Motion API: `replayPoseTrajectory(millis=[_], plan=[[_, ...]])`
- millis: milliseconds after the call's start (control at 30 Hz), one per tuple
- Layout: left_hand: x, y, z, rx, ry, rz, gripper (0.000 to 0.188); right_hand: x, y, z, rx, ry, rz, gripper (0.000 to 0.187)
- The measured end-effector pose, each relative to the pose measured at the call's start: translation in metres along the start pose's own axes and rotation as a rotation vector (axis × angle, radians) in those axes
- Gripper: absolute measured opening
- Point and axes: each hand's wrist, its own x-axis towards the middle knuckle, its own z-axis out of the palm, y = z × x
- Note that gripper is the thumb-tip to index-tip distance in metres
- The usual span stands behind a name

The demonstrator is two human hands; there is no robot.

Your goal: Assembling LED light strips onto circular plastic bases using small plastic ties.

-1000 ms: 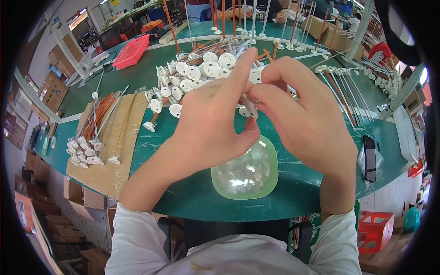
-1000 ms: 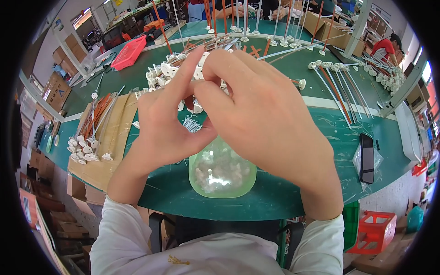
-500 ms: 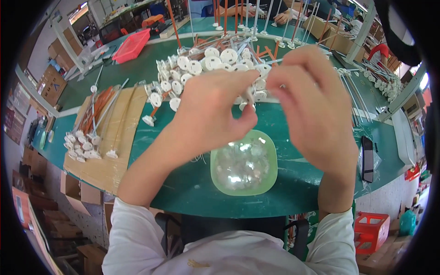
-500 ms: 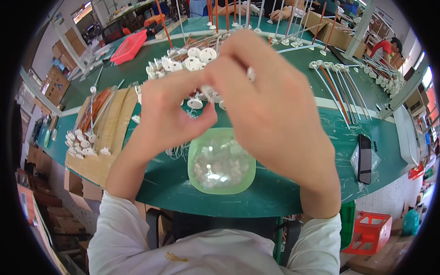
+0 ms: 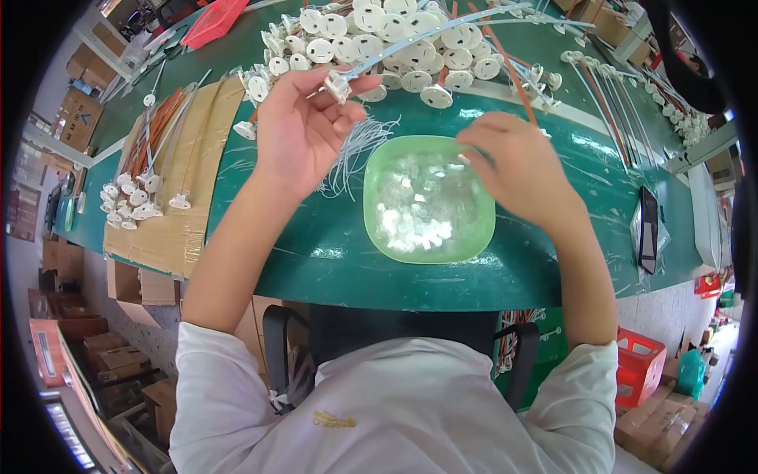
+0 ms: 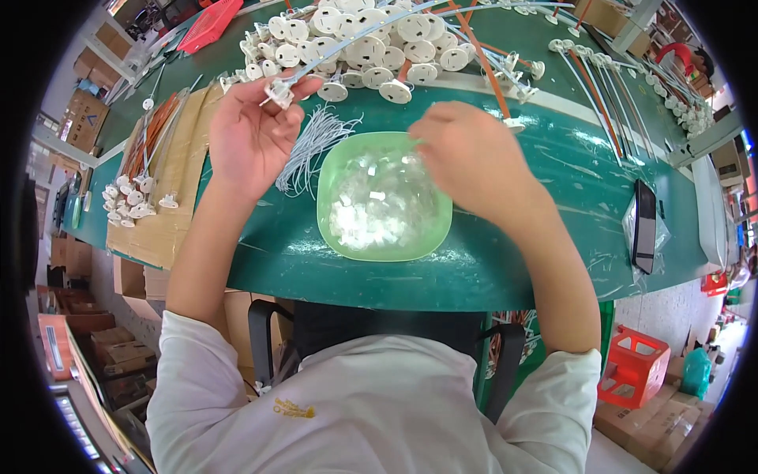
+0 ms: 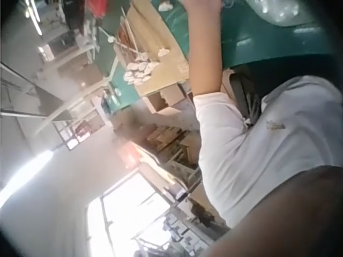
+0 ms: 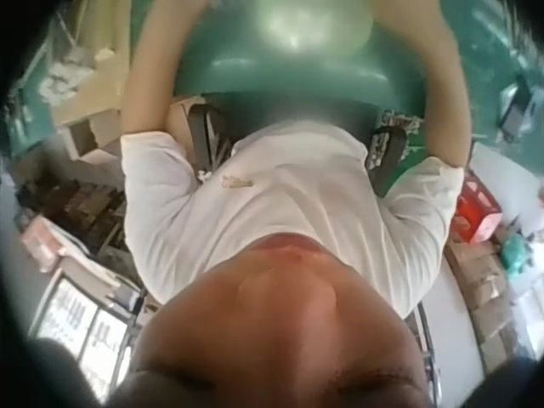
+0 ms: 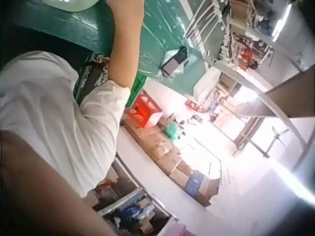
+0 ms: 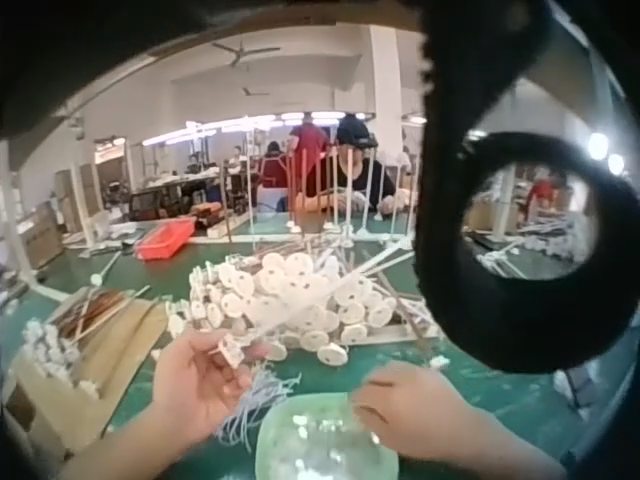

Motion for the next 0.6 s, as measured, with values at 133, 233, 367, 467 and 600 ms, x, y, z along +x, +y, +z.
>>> replayPoseTrajectory(millis=[133,233,367,467,600], plan=[[-0.016,-0.006,-0.001,-0.043,-0.036,0.009,0.030,-0.003,-0.022,0.016,-0.058,-0.038,-0.082,0.020],[-0.020,0.000,-0.004,-0.104,-0.119,-0.032,0.032,-0.008,-0.021,0.021,-0.138,-0.066,-0.072,0.021],[-0.025,0.001,0.000,-0.255,-0.190,0.021,0.036,-0.006,-0.017,0.020,-0.009,-0.047,-0.086,0.015],[-0.029,-0.004,0.019,-0.242,-0.201,0.109,0.039,-0.011,-0.012,0.018,0.111,0.001,-0.069,0.011],[-0.032,-0.020,0.017,-0.154,-0.326,0.073,0.040,-0.013,-0.017,0.011,0.280,0.037,-0.006,0.010]])
